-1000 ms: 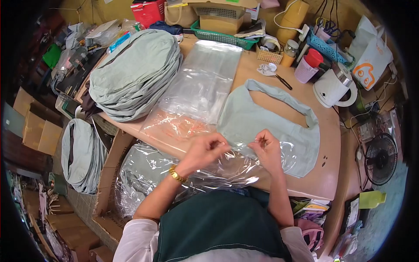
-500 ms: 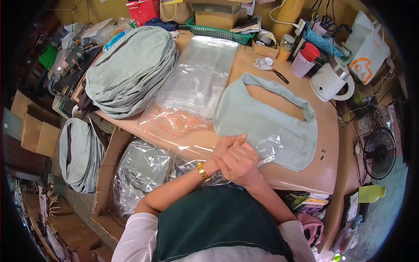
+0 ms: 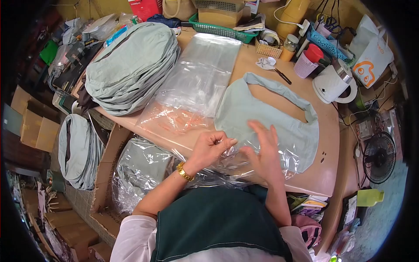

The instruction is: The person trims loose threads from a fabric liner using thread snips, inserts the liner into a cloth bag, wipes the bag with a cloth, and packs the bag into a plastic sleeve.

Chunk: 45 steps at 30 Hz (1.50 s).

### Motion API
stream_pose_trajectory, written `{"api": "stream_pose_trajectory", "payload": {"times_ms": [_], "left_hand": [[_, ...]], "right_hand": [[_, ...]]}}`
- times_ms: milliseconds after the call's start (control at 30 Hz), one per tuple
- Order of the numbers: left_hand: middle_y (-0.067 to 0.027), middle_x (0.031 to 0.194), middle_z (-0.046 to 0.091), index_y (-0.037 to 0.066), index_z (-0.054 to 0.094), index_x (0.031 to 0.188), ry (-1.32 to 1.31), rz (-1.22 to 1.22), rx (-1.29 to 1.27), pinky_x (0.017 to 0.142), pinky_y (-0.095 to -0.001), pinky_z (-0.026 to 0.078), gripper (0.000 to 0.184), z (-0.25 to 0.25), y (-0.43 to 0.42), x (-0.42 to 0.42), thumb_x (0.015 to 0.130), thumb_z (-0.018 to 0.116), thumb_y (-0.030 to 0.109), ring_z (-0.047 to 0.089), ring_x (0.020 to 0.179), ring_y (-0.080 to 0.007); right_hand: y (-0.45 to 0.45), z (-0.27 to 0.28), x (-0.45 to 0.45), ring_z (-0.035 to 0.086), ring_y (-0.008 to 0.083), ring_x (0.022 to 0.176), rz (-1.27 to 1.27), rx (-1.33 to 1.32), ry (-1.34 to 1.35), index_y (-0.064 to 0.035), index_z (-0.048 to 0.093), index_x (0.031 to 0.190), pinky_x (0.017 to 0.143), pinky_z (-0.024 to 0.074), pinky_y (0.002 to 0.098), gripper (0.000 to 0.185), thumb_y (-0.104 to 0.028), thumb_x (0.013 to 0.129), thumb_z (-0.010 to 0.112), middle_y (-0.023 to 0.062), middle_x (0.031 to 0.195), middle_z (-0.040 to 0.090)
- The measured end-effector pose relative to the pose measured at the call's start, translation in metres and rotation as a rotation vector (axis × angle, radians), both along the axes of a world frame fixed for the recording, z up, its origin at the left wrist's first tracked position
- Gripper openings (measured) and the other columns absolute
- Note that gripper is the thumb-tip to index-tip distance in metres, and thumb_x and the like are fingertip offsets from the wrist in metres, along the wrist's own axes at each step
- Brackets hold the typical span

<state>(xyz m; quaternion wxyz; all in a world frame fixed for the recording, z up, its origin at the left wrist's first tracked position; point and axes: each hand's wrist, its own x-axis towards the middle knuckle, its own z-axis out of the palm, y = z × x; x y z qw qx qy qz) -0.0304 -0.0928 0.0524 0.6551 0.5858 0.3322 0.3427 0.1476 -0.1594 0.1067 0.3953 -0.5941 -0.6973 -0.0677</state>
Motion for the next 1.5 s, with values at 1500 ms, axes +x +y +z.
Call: {"api": "stream_pose_trajectory", "payload": {"times_ms": [1500], "left_hand": [[0.0028,0.073,0.054,0.004,0.06,0.09,-0.49,-0.422,-0.239,0.052,-0.0207,0.038,0.019,0.081,0.054,-0.045,0.098,0.06,0.022,0.047,0.057,-0.0042]], "right_hand": [[-0.039,-0.004,0.075,0.059,0.02,0.085,0.565,-0.655,1.076,-0.0018,0.065,0.082,0.08,0.0421,0.0351,0.009,-0.01,0.081,0.069,0.0067,0.083,0.064]]}}
